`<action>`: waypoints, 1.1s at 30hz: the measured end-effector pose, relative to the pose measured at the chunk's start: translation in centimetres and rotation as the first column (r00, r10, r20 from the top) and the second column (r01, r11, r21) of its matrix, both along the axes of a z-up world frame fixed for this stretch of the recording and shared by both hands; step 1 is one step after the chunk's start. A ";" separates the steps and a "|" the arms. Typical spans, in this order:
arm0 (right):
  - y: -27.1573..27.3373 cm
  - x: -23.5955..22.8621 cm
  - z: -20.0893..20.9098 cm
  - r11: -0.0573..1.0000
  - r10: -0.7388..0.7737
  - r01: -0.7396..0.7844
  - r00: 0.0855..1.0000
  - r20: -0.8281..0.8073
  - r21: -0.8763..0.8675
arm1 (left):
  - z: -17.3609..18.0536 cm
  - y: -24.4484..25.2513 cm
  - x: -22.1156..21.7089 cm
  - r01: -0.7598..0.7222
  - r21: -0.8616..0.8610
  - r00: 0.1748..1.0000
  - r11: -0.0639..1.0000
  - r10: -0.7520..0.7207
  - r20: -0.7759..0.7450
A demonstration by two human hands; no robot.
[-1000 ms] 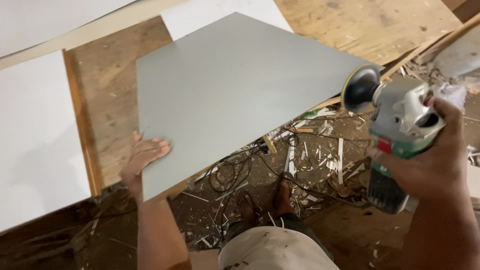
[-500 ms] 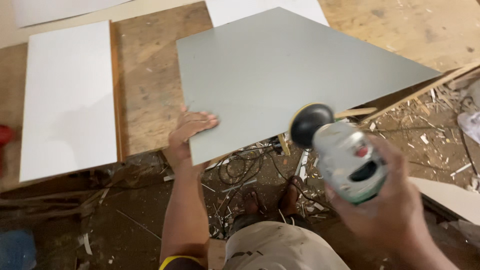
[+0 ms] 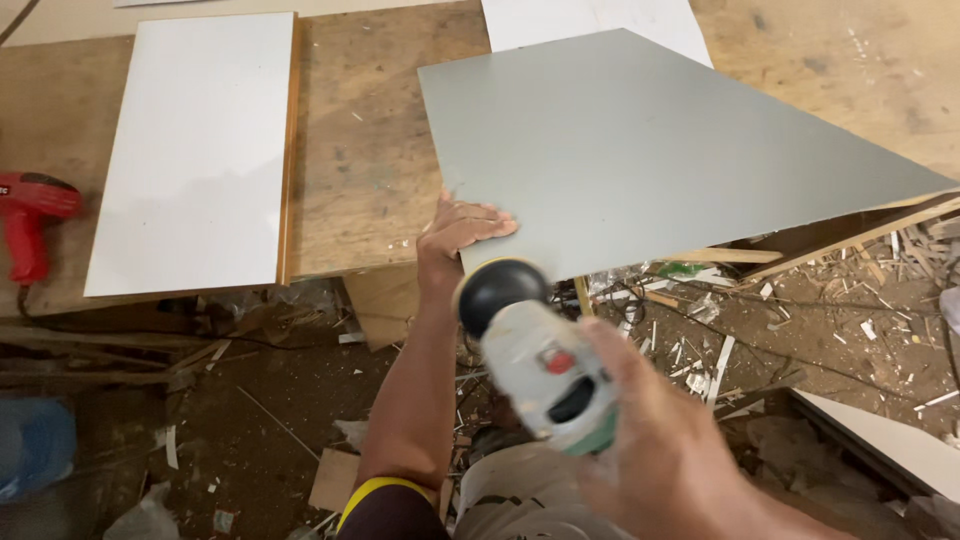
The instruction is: The person sands the edge of a board using a handheld power sander, turning the board to reach different sides.
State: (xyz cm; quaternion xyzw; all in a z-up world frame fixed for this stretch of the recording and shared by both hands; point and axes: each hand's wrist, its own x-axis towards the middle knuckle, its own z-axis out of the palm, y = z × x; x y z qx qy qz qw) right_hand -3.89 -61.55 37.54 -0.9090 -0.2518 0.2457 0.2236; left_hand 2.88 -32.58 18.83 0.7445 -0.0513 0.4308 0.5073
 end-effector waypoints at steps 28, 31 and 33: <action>-0.3 -2.2 -3.8 0.945 0.230 -0.292 0.913 0.337 0.145 | 0.4 0.1 -1.0 0.051 0.012 0.999 0.999 -0.051 0.012; -1.0 -2.0 -4.9 0.970 0.162 -0.203 0.948 0.273 0.130 | 0.3 0.4 -1.0 0.020 -0.004 1.000 1.000 -0.020 -0.019; -1.7 -1.8 -5.4 0.950 0.159 -0.252 0.897 0.412 0.183 | 0.6 0.9 -1.3 0.030 0.046 0.999 0.998 -0.028 -0.036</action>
